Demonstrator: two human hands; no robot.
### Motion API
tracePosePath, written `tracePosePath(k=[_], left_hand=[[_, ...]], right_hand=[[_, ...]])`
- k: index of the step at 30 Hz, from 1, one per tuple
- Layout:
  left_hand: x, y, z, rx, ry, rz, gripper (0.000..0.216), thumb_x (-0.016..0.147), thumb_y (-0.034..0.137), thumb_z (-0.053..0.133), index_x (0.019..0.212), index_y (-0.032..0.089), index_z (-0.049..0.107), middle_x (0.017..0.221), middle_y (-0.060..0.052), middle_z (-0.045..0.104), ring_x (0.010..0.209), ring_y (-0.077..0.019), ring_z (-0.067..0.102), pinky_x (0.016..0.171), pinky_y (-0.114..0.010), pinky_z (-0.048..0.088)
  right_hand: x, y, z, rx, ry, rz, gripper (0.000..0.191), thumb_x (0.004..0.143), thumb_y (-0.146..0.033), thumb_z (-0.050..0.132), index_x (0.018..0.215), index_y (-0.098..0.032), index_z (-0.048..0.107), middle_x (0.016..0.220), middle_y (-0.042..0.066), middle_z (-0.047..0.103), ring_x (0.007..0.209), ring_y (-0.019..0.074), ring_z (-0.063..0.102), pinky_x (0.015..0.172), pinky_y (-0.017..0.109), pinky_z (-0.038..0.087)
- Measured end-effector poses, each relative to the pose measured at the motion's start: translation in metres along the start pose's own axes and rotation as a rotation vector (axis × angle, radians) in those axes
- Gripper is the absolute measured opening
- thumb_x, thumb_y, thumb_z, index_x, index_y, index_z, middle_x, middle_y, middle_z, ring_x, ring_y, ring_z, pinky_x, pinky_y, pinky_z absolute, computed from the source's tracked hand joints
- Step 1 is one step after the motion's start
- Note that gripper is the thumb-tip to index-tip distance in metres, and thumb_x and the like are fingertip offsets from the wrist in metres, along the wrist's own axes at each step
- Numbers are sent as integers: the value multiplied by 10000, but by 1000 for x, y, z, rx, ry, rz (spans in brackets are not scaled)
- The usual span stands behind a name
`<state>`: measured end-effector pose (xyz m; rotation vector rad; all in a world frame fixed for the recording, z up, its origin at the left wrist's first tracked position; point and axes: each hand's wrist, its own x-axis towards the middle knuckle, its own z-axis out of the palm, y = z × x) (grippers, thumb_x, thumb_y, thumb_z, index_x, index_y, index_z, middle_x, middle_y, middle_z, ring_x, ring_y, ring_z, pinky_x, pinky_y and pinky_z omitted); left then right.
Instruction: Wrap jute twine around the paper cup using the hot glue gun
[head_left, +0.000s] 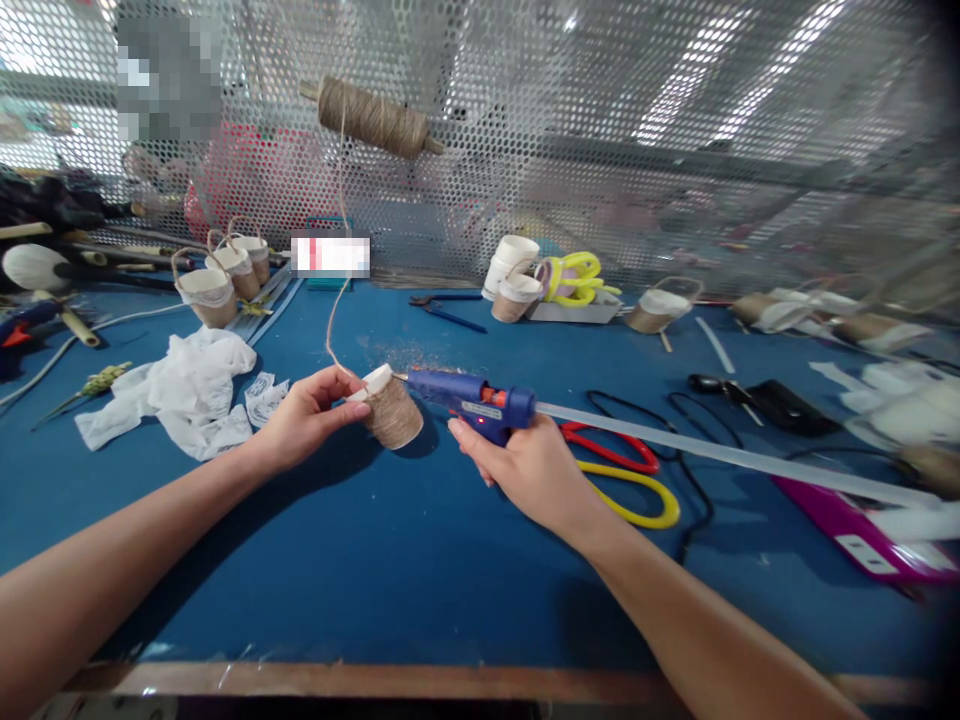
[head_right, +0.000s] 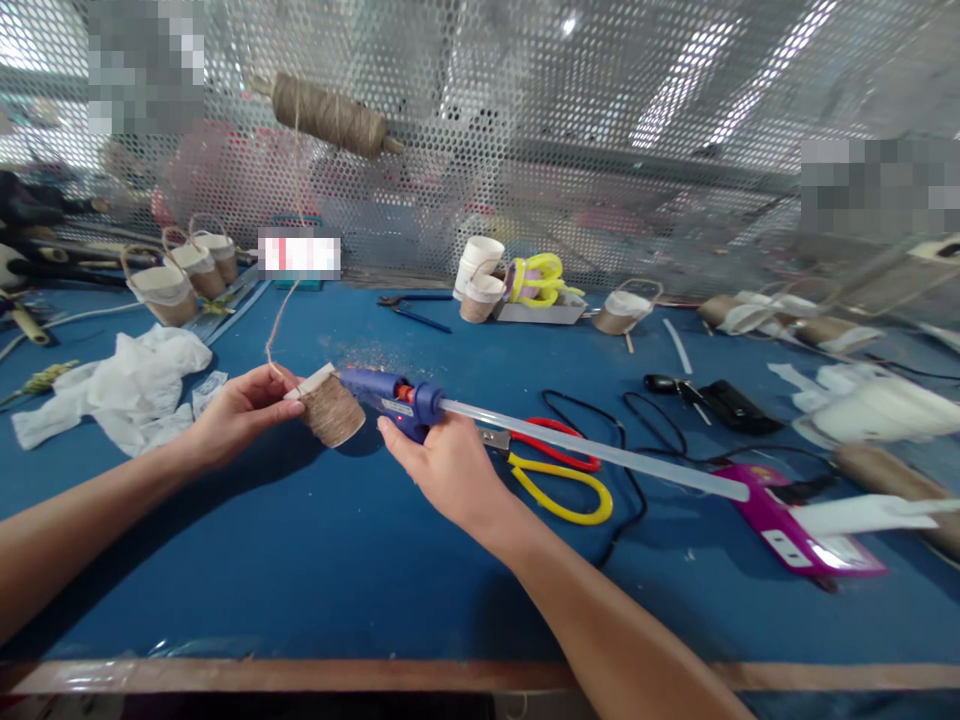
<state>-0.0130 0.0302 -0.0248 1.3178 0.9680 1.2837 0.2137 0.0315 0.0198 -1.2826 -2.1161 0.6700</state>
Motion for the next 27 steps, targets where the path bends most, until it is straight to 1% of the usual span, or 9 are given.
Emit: tracePosePath(k=[5,11,14,19,23,25,27], left_hand=[[0,1,1,1,5,2,113,675,152,681,671,181,572,665,21,606,633,-104,557,631,-226,455],[1,2,1,11,11,-6,140,668,181,686,685,157,549,659,34,603,624,-91,547,628,-219,447],[1,1,1,2,18,-10,132,668,176,690,686,164,559,660,28,605,628,-92,547,627,-216,443],[0,-1,0,-1,15,-16,128,669,167,687,689,159,561,678,20,611,643,-94,553,647,-223,444],[0,-1,0,3,12,-18,125,676,171,678,697,157,555,670,28,608,640,-86,552,645,-211,437],[1,-1,0,5,13,-19,128,676,175,676,701,158,552,664,32,604,635,-85,548,640,-211,435],[1,-1,0,9,10,-18,131,677,185,674,698,157,549,666,31,602,638,-88,547,642,-216,437]], right_hand=[[-2,0,1,1,14,-8,336,802,-302,525,491,-218,430,369,-49,460,373,114,465,432,270,423],[-5,0,3,-32,20,-53,362,796,-306,532,473,-224,393,361,-46,437,387,118,468,440,272,414],[-4,0,2,-13,23,-33,357,806,-315,522,482,-223,404,367,-46,443,383,115,460,433,269,412],[-1,1,1,-18,22,-3,361,806,-310,522,479,-223,398,380,-42,448,391,116,462,465,284,426],[-4,0,3,14,9,-3,332,800,-327,527,506,-220,416,385,-43,443,389,118,457,444,283,410],[-5,-1,3,43,-3,12,309,792,-340,536,528,-216,434,386,-46,438,382,116,452,430,278,398],[-3,-2,1,121,-40,47,279,797,-350,527,567,-203,472,398,-45,454,382,112,461,428,270,398]])
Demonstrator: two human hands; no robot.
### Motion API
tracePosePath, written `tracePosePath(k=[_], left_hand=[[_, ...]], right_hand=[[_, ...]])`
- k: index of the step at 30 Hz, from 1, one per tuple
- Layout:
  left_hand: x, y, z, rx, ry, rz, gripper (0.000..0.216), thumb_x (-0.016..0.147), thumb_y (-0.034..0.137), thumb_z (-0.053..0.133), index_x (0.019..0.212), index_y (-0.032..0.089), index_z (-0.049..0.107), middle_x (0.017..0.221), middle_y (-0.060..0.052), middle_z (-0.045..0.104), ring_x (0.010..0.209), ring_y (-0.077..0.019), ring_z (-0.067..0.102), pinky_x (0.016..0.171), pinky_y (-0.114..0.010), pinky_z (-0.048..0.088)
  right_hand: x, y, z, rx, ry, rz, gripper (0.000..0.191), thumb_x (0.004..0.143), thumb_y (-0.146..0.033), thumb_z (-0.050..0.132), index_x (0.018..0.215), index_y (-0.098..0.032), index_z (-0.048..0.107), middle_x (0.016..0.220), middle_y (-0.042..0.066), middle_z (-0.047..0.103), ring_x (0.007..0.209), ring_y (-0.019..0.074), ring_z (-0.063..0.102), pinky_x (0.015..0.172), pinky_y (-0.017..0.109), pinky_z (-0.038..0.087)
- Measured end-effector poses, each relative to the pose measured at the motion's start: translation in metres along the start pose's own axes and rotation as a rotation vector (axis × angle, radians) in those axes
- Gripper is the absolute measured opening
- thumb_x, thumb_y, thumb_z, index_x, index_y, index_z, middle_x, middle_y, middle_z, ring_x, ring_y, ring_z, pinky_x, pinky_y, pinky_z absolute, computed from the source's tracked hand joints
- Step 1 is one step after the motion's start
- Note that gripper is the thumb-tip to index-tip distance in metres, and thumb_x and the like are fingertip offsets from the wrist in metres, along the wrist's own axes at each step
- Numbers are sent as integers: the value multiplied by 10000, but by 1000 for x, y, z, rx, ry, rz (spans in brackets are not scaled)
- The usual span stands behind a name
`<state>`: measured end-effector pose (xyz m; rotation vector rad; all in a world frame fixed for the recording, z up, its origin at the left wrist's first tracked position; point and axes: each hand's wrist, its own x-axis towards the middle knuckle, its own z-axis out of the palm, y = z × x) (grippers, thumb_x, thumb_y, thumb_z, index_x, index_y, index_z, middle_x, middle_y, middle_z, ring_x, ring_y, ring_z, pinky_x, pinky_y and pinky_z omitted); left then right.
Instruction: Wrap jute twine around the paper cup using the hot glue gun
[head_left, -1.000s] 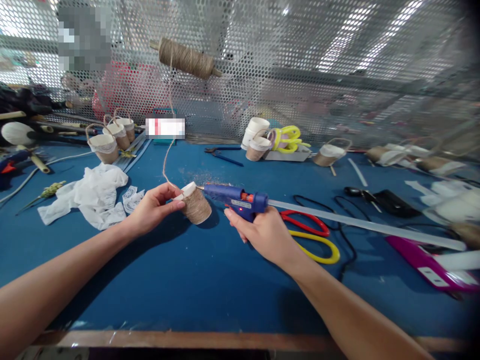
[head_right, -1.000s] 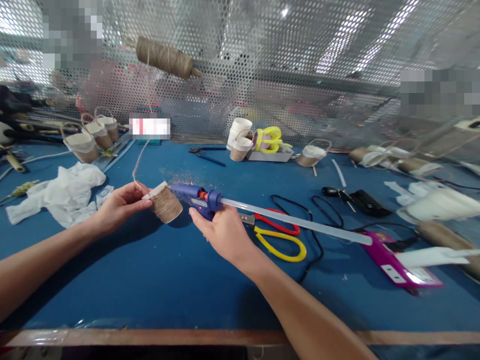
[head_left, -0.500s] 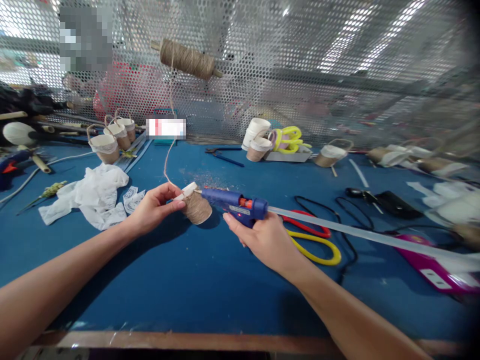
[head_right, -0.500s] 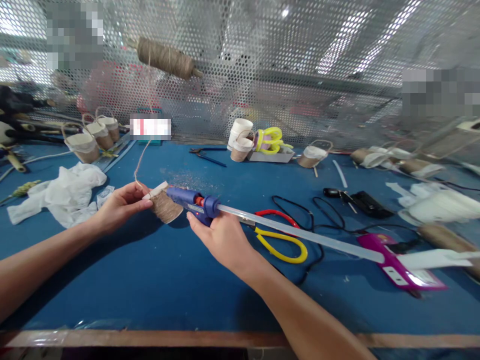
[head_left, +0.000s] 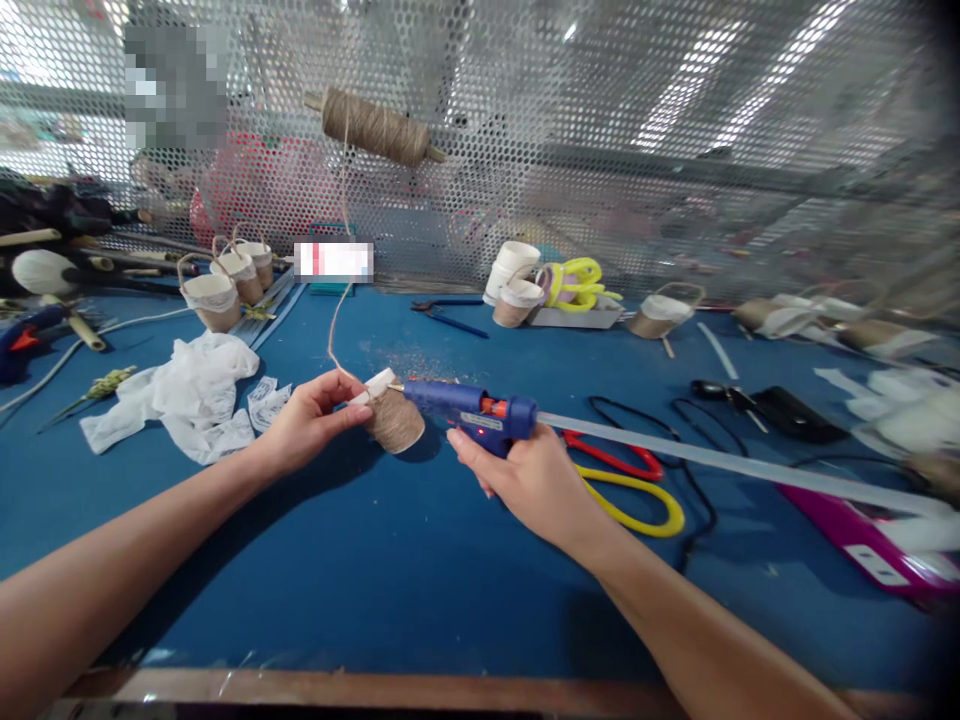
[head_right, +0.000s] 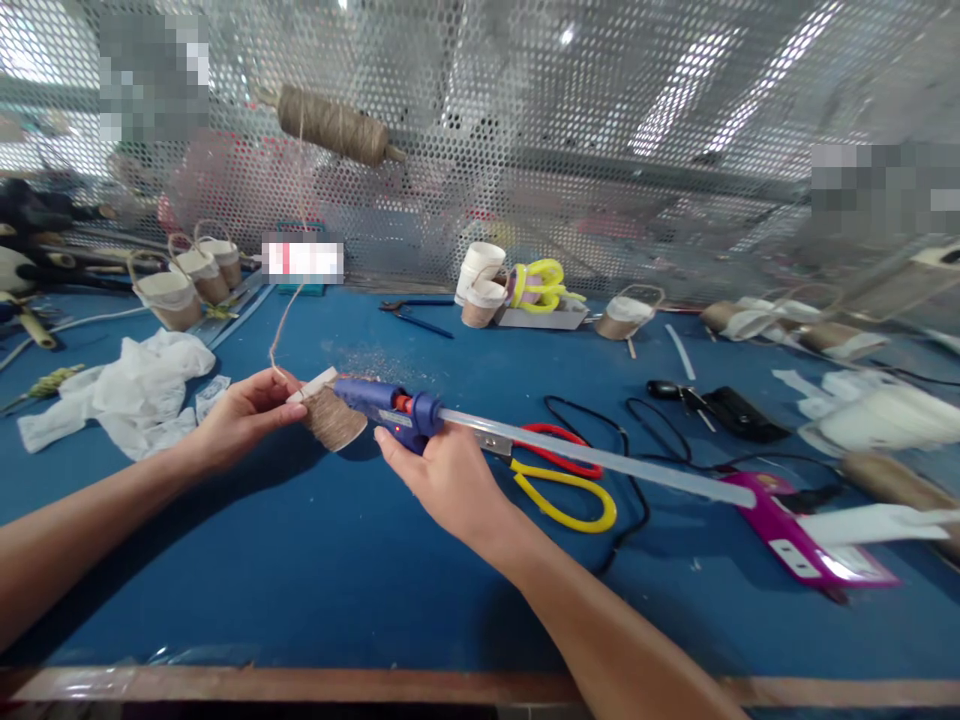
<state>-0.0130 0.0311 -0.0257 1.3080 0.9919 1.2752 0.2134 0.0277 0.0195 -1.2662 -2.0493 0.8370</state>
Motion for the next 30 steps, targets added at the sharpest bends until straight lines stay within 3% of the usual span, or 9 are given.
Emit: tracePosePath(k=[4,7,12,15,19,21,26,30], left_hand=[[0,1,0,22,-12,8,134,686,209,668,696,153,547,691,20,607,657,-95,549,657,-227,435],[-1,1,0,47,2,13,127,695,218,660,705,155,550,696,20,604,655,-95,546,658,-227,429],[-1,2,0,71,-5,26,124,705,224,653,695,159,548,679,20,602,648,-101,548,664,-234,428],[-1,2,0,80,-8,42,113,713,219,645,690,160,551,682,18,599,656,-102,549,674,-236,428],[0,1,0,60,-8,42,117,711,228,643,696,159,550,690,17,590,655,-102,548,675,-239,436],[0,0,0,51,-8,40,133,707,245,646,698,158,544,693,17,591,649,-101,549,673,-240,441],[1,0,0,65,-1,43,165,693,266,664,700,151,546,711,9,593,662,-107,553,683,-247,447],[0,1,0,79,-15,47,178,704,284,664,704,149,548,703,4,603,673,-117,562,696,-259,449]], right_hand=[[10,6,-9,204,-89,70,241,816,-365,505,708,-162,576,407,-49,468,396,103,459,479,267,412],[23,17,-15,288,26,167,193,783,-341,547,729,-158,577,455,-50,484,430,98,453,494,261,405],[48,39,-18,177,196,292,157,775,-304,592,733,-153,581,628,-4,571,554,111,508,532,252,408],[63,47,-14,106,145,369,184,821,-289,562,725,-133,580,582,-8,541,521,107,501,502,250,420],[79,53,-8,28,48,426,230,873,-309,521,1009,-132,575,941,48,612,760,136,598,658,312,508],[85,55,-5,-41,45,431,283,881,-318,507,1109,-155,542,1082,70,581,880,168,594,739,364,507],[92,57,-5,-285,122,380,300,876,-311,514,1137,-164,533,1142,78,558,948,195,576,789,399,491],[87,45,-9,-418,222,214,233,877,-306,507,1064,-187,579,1165,88,547,997,201,547,849,397,452]])
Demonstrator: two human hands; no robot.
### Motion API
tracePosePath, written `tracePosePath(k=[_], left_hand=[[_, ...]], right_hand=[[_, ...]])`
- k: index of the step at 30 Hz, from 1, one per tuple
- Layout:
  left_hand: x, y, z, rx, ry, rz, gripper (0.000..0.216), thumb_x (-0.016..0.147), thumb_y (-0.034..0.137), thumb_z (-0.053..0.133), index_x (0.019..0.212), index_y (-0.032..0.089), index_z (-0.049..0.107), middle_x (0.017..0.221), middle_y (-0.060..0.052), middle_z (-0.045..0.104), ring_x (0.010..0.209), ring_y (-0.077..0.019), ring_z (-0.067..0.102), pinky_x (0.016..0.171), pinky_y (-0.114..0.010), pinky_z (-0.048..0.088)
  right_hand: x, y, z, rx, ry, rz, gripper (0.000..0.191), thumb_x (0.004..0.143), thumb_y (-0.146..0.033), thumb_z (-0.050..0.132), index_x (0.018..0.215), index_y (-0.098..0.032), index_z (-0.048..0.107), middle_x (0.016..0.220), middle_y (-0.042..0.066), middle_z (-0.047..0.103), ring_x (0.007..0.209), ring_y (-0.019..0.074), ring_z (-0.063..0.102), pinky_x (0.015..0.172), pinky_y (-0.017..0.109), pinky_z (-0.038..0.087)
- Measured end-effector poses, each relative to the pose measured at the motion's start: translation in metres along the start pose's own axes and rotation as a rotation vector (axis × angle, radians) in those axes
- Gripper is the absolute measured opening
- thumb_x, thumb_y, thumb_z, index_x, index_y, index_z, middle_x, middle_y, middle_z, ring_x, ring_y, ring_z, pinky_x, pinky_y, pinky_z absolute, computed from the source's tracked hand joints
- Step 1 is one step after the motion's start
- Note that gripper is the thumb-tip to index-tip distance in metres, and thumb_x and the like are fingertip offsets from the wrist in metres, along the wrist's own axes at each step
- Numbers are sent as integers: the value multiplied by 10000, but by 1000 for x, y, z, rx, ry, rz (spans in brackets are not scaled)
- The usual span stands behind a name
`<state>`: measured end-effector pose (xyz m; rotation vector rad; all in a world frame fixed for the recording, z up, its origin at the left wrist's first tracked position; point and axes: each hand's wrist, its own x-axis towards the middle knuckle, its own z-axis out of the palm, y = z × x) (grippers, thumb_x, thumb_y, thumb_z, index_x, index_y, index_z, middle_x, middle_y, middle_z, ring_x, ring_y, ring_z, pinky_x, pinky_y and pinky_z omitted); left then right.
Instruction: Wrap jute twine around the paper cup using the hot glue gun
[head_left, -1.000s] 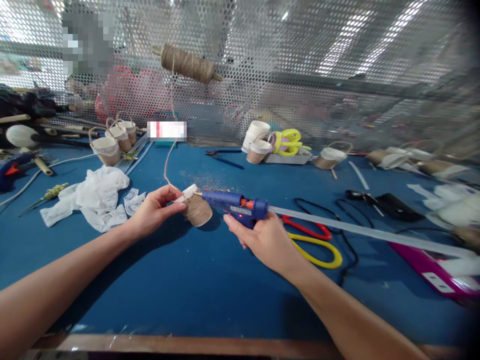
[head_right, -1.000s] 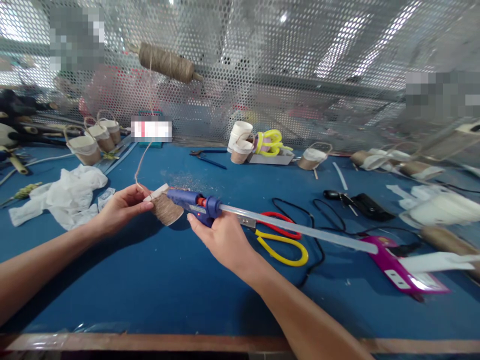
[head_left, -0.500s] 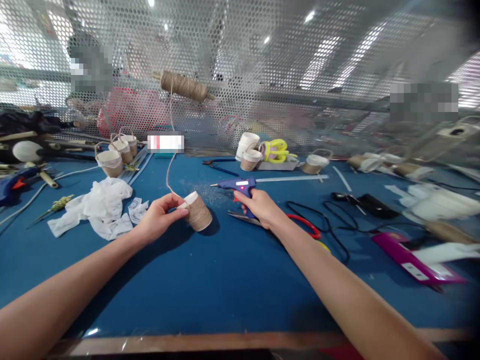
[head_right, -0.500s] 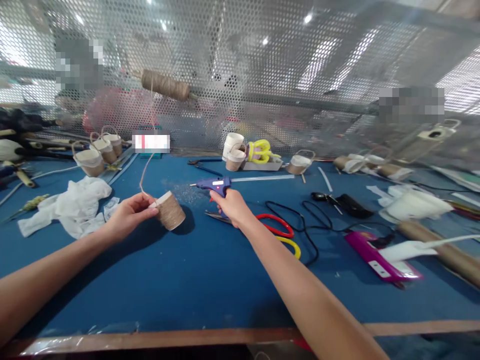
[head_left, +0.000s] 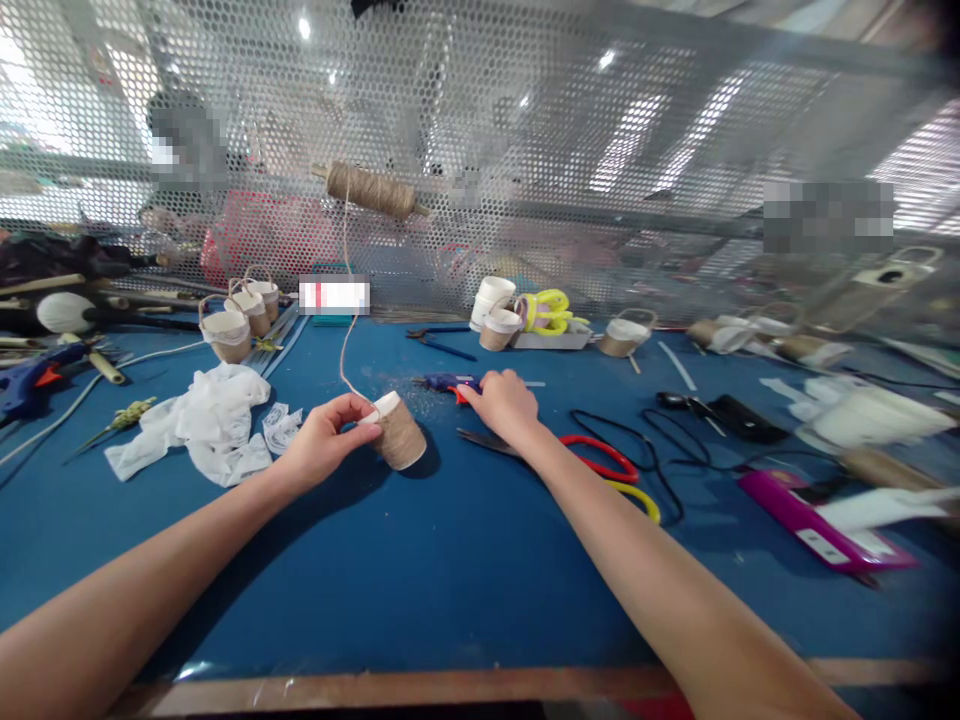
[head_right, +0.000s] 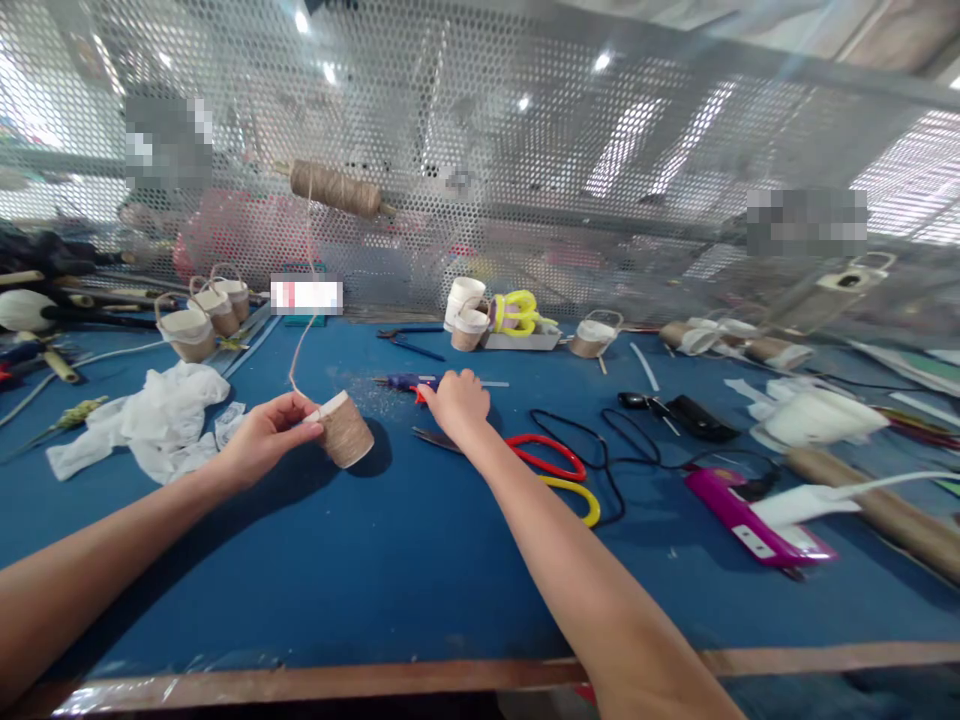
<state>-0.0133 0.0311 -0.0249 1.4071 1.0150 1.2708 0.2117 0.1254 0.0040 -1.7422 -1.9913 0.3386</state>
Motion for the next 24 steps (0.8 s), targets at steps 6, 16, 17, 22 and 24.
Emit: tracePosePath(k=[6,16,17,22,24], left_hand=[[-1,2,2,-9,10,-7,185,691,290,670,693,155,544,683,6,598,653,-126,554,667,-265,448],[-2,3,3,13,21,-34,159,692,259,668,706,147,556,688,6,592,657,-119,531,670,-261,412],[-3,4,3,8,14,-47,160,691,255,670,705,145,555,685,8,591,651,-114,529,662,-255,408],[-6,10,7,-68,-38,-93,178,664,243,700,697,139,559,689,11,602,651,-104,528,651,-239,406],[-8,13,10,-97,-63,-102,190,650,241,714,688,139,558,688,14,598,648,-100,524,644,-233,404]], right_hand=[[-26,-62,-6,52,36,-469,241,763,-386,632,873,-171,642,990,87,626,990,223,538,883,372,399],[-42,-96,-5,95,54,-656,159,828,-191,521,710,-137,613,806,72,598,758,156,538,702,282,418],[-41,-89,-10,168,31,-611,167,828,-218,526,703,-141,607,751,50,591,687,138,530,652,268,413],[-46,-58,-25,350,-118,-429,186,802,-316,544,692,-169,573,582,-23,536,535,106,459,537,247,363],[-51,-51,-25,346,-119,-407,185,804,-318,537,696,-172,569,593,-20,538,539,107,455,534,248,357]])
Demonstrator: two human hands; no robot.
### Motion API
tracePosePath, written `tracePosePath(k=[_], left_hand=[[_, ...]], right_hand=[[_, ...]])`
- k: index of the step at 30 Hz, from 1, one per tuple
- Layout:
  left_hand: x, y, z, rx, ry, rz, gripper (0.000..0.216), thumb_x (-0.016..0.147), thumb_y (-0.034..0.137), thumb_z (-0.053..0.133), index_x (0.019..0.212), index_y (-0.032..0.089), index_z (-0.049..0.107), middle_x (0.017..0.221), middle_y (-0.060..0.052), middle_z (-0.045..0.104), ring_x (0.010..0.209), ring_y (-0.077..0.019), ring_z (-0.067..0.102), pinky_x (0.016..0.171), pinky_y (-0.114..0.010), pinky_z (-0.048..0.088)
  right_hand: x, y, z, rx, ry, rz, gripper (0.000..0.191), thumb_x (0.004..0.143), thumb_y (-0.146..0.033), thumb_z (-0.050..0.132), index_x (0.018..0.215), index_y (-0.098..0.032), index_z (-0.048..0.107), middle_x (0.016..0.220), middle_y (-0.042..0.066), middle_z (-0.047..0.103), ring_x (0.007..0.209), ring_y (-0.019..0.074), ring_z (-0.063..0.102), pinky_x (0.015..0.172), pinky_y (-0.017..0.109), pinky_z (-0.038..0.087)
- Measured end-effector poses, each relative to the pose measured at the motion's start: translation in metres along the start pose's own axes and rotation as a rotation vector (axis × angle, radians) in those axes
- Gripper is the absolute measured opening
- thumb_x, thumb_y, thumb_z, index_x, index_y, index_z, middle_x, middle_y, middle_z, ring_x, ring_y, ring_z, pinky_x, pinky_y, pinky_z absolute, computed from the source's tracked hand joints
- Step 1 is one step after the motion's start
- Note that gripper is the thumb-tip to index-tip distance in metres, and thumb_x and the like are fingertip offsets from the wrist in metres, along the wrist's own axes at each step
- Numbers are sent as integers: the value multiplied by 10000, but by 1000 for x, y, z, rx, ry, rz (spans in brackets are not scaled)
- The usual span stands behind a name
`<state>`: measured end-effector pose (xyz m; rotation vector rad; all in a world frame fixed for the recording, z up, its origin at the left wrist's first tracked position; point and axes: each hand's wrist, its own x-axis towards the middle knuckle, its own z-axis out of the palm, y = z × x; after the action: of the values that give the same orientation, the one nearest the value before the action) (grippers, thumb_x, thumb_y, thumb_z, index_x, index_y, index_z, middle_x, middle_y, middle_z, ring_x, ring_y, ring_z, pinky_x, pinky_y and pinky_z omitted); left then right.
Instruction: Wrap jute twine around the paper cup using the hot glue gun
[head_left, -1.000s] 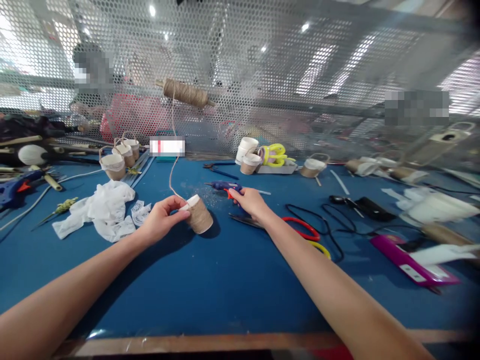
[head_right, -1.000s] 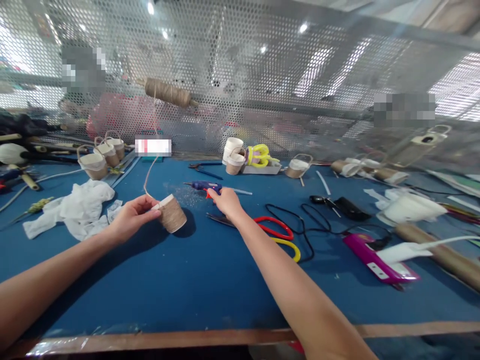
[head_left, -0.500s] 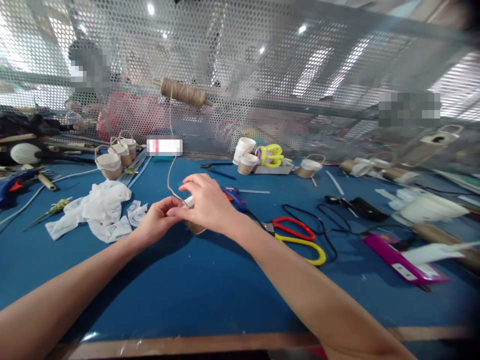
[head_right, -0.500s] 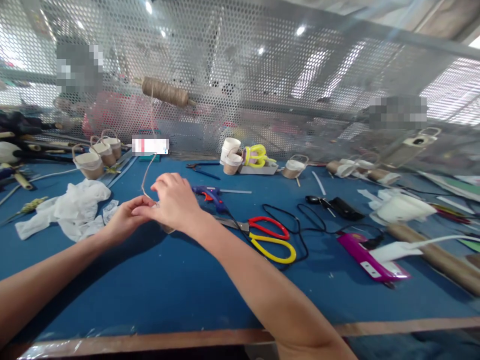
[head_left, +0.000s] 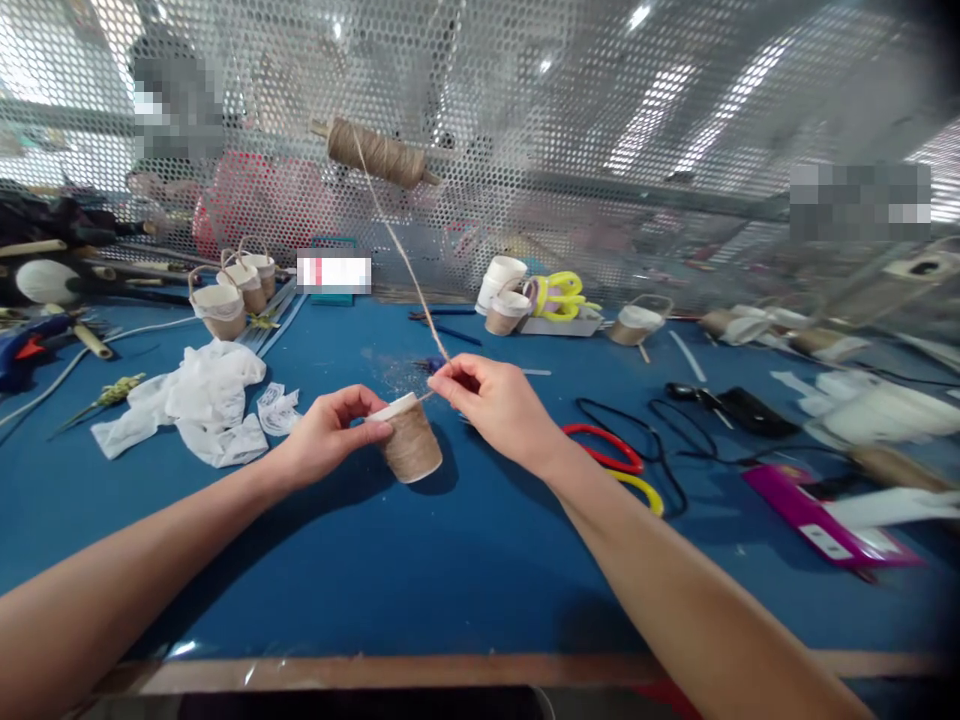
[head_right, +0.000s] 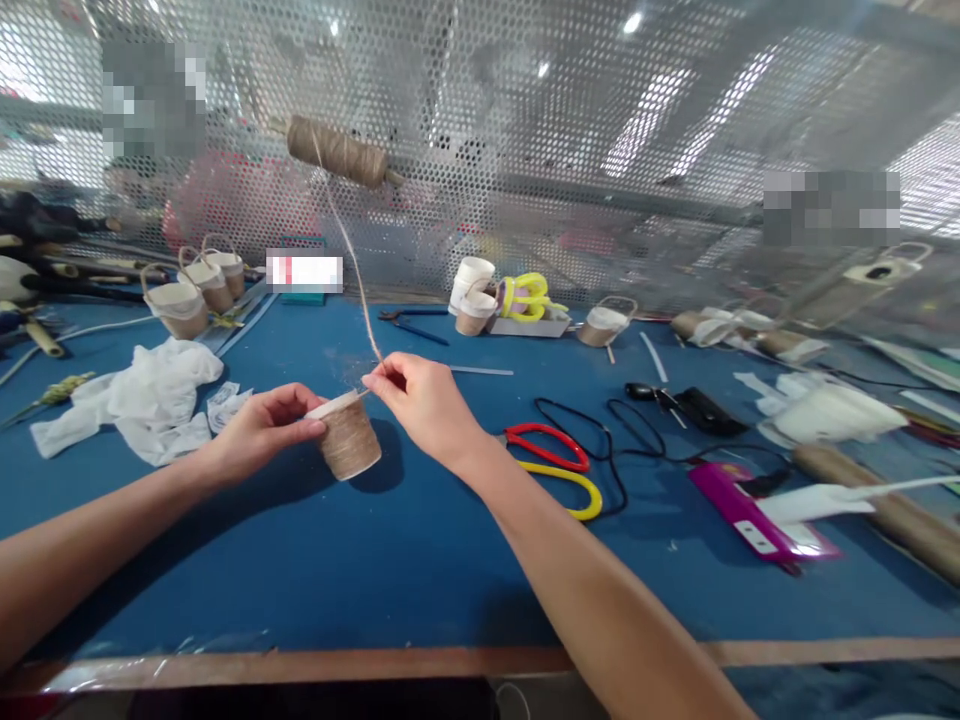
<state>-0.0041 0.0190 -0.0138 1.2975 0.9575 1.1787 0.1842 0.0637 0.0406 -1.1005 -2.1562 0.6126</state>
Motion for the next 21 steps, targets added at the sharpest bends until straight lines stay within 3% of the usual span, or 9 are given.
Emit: tracePosePath(k=[6,21], left_hand=[[-6,4,7,-70,-75,-28,232,646,279,728,706,136,557,692,4,599,635,-101,525,625,-234,405],[-10,4,9,-199,-137,-79,232,650,267,740,696,136,553,685,6,610,637,-96,537,623,-216,413]], right_hand=[[-14,1,0,-5,-13,6,155,817,-283,514,707,-180,548,652,-10,565,586,114,472,569,253,378],[-27,9,6,287,-81,121,141,813,-293,512,715,-193,511,619,-23,527,546,106,490,516,242,424]])
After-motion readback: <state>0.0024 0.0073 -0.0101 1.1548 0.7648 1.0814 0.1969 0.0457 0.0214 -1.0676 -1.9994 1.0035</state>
